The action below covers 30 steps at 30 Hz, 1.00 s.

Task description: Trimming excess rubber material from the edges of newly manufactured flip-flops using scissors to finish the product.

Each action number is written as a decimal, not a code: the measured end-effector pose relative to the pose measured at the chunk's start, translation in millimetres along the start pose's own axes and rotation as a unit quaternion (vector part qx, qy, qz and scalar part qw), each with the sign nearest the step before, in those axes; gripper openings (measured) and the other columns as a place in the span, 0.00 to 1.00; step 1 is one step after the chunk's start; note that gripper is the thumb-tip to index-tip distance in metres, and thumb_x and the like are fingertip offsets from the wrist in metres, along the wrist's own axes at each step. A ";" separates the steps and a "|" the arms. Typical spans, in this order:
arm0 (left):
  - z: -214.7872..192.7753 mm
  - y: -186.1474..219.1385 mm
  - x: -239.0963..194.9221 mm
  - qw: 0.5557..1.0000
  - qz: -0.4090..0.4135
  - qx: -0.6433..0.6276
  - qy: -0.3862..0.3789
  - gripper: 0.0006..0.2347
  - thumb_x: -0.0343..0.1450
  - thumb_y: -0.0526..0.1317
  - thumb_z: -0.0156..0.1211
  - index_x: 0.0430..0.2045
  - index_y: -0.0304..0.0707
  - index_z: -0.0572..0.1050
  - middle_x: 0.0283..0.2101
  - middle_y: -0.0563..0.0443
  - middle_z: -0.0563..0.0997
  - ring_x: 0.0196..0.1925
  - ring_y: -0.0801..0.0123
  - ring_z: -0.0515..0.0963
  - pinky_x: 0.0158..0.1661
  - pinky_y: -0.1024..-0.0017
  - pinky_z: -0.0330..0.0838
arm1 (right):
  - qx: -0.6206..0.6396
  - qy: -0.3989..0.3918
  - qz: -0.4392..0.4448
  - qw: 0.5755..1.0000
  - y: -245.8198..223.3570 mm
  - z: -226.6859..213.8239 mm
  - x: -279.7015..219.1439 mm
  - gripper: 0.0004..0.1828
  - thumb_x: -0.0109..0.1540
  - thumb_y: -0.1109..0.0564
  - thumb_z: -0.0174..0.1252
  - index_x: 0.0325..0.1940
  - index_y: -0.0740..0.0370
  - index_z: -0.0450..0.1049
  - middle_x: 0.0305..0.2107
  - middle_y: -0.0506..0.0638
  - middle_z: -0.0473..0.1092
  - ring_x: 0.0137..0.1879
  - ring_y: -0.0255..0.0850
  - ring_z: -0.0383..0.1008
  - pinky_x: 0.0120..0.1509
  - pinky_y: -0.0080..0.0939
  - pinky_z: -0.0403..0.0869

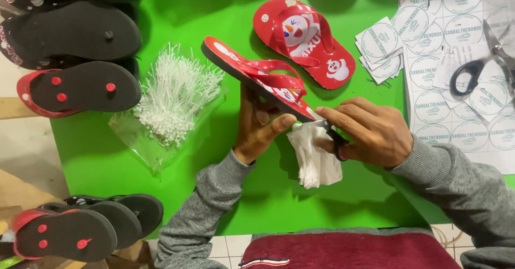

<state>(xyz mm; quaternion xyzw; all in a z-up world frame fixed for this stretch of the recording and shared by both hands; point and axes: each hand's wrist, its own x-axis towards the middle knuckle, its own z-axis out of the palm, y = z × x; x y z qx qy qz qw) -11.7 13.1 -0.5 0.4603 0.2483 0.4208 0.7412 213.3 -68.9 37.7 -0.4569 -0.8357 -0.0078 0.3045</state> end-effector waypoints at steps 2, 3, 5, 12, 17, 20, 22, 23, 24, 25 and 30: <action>-3.6 -11.6 3.5 1.000 0.011 0.012 -0.022 0.45 0.66 0.35 0.72 0.72 0.35 0.39 0.70 0.34 0.60 0.62 0.41 0.74 0.56 0.51 0.79 | 0.073 0.041 0.010 0.996 -2.7 -1.7 7.1 0.20 0.61 0.51 0.66 0.51 0.68 0.78 0.31 0.54 0.73 0.35 0.47 0.76 0.35 0.42 0.76; -5.8 -13.1 3.1 1.000 0.011 0.012 -0.022 0.45 0.66 0.35 0.72 0.72 0.35 0.39 0.70 0.34 0.60 0.62 0.41 0.74 0.56 0.51 0.79 | 0.072 0.040 0.010 0.997 -3.2 -1.0 7.8 0.20 0.61 0.51 0.66 0.51 0.68 0.78 0.31 0.54 0.73 0.35 0.47 0.76 0.35 0.42 0.76; -9.9 -16.8 2.8 0.999 0.013 0.011 -0.033 0.41 0.68 0.34 0.70 0.71 0.35 0.44 0.69 0.33 0.61 0.62 0.40 0.73 0.56 0.49 0.80 | 0.071 0.056 -0.002 0.996 -3.5 0.3 8.7 0.17 0.62 0.53 0.66 0.49 0.68 0.79 0.28 0.53 0.72 0.31 0.45 0.75 0.33 0.37 0.74; -13.0 -21.3 4.1 0.999 0.012 -0.037 -0.031 0.41 0.68 0.34 0.70 0.71 0.36 0.44 0.68 0.38 0.63 0.61 0.41 0.75 0.57 0.52 0.80 | 0.065 0.077 -0.001 0.995 -6.3 4.7 10.9 0.16 0.60 0.55 0.68 0.47 0.68 0.79 0.27 0.53 0.71 0.29 0.44 0.72 0.31 0.37 0.73; -17.1 -31.7 1.4 0.998 0.013 -0.049 -0.035 0.42 0.67 0.32 0.70 0.72 0.36 0.43 0.69 0.39 0.62 0.60 0.41 0.75 0.56 0.53 0.80 | 0.070 0.075 0.002 0.995 -6.3 1.4 13.7 0.19 0.60 0.51 0.69 0.47 0.69 0.79 0.27 0.52 0.71 0.30 0.43 0.73 0.33 0.36 0.73; -19.7 -34.6 0.7 0.997 0.019 -0.051 -0.046 0.41 0.69 0.32 0.68 0.73 0.38 0.42 0.70 0.40 0.62 0.61 0.43 0.75 0.56 0.54 0.81 | 0.058 0.079 -0.006 0.995 -5.6 1.1 13.2 0.17 0.60 0.54 0.68 0.47 0.68 0.80 0.27 0.52 0.71 0.29 0.43 0.72 0.33 0.36 0.74; -17.8 -31.6 0.8 0.998 0.019 -0.048 -0.046 0.41 0.69 0.33 0.68 0.73 0.38 0.42 0.69 0.40 0.63 0.61 0.44 0.75 0.56 0.54 0.81 | 0.057 0.078 -0.005 0.995 -6.2 0.0 14.0 0.16 0.60 0.55 0.68 0.48 0.69 0.80 0.26 0.52 0.71 0.29 0.43 0.72 0.32 0.37 0.74; -16.9 -29.9 0.8 0.998 0.021 -0.045 -0.046 0.41 0.69 0.34 0.69 0.73 0.38 0.42 0.69 0.40 0.63 0.61 0.45 0.76 0.56 0.54 0.81 | 0.056 0.078 -0.004 0.995 -6.5 -0.6 14.5 0.16 0.61 0.55 0.67 0.48 0.69 0.80 0.26 0.52 0.71 0.29 0.43 0.72 0.32 0.38 0.74; -16.2 -28.5 1.4 0.998 0.020 -0.045 -0.045 0.41 0.69 0.34 0.69 0.73 0.38 0.42 0.69 0.40 0.63 0.61 0.45 0.76 0.56 0.54 0.81 | 0.056 0.078 -0.003 0.995 -7.0 0.1 13.9 0.16 0.61 0.55 0.67 0.48 0.69 0.80 0.26 0.52 0.71 0.29 0.43 0.72 0.32 0.38 0.74; -15.5 -27.0 2.1 0.997 0.020 -0.049 -0.047 0.41 0.69 0.33 0.68 0.73 0.38 0.42 0.69 0.41 0.63 0.61 0.45 0.76 0.56 0.55 0.81 | 0.052 0.081 -0.001 0.995 -7.6 0.9 13.4 0.15 0.61 0.56 0.66 0.48 0.68 0.80 0.26 0.52 0.70 0.28 0.42 0.71 0.31 0.38 0.73; -15.6 -26.3 3.0 0.997 0.023 -0.042 -0.053 0.42 0.70 0.34 0.68 0.74 0.39 0.41 0.70 0.40 0.63 0.61 0.45 0.76 0.56 0.55 0.82 | 0.058 0.075 0.005 0.995 -7.8 -1.7 14.0 0.18 0.61 0.54 0.68 0.50 0.69 0.79 0.26 0.52 0.70 0.29 0.43 0.71 0.31 0.37 0.73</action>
